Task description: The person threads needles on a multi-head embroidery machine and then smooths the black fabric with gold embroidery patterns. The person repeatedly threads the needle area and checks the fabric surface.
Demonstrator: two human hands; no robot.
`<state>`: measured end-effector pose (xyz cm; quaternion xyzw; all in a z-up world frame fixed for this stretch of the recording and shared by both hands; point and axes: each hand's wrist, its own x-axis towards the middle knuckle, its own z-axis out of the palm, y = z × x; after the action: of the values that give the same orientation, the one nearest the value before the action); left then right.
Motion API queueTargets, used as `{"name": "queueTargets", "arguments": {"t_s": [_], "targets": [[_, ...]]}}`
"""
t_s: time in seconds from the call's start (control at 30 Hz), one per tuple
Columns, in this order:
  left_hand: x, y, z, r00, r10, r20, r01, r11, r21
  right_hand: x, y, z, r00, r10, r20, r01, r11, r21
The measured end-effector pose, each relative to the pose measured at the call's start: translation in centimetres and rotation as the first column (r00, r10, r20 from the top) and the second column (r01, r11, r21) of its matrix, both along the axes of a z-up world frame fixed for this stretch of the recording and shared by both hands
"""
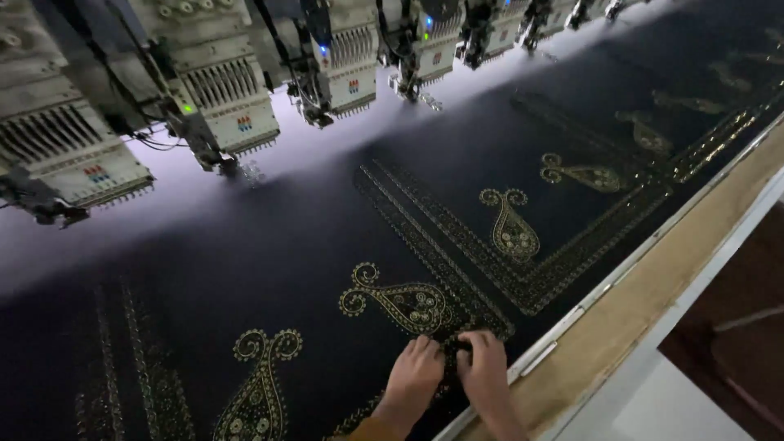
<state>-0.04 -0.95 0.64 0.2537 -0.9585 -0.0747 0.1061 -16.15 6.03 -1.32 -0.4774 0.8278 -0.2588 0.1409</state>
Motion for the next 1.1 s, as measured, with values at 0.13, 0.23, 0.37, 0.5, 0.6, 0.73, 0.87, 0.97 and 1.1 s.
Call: {"name": "queueTargets", "arguments": {"t_s": [0.13,0.23,0.37,0.5,0.6,0.73,0.87,0.97,1.1], "targets": [[0.4,-0.3,1.2,0.991,-0.060,0.118,0.091,0.954,-0.284,0.5,-0.4,0.6,0.999,-0.025,0.021,0.026,0.997,-0.070],[-0.4,-1.8,0.5,0.989,0.028,-0.142,-0.023,0.999,0.035,0.0,-0.8,0.1,0.999,-0.040,-0.006,0.039,0.993,-0.111],[0.3,-1.3,7.7,0.901,0.424,-0.092,-0.163,0.527,0.834,1.8,-0.2,2.2,0.998,-0.059,0.023,0.062,0.981,-0.186],[-0.3,-0.9,5.5,0.835,0.548,0.047,-0.326,0.424,0.845,1.9,-0.8,3.1,0.998,-0.061,-0.010,0.060,0.993,-0.105],[0.8,0.4,2.5,0.812,0.566,0.144,-0.380,0.325,0.866,2.2,-0.2,3.2,0.999,-0.054,0.009,0.054,0.997,-0.049],[1.4,-0.6,6.2,0.813,0.582,0.029,-0.395,0.514,0.761,2.7,-0.3,4.4,0.999,-0.033,0.003,0.033,0.998,-0.062],[-1.1,-2.8,5.1,0.800,0.598,0.040,-0.503,0.634,0.588,2.6,-0.7,5.5,0.995,-0.071,0.069,0.063,0.993,0.104],[-1.6,-3.2,4.3,0.817,0.572,0.069,-0.543,0.724,0.426,2.3,-0.6,4.3,0.996,-0.074,0.044,0.075,0.997,-0.020],[-3.6,-3.6,3.0,0.843,0.491,0.218,-0.535,0.805,0.255,2.6,-0.8,6.2,0.996,-0.055,0.070,0.050,0.996,0.071]]}}
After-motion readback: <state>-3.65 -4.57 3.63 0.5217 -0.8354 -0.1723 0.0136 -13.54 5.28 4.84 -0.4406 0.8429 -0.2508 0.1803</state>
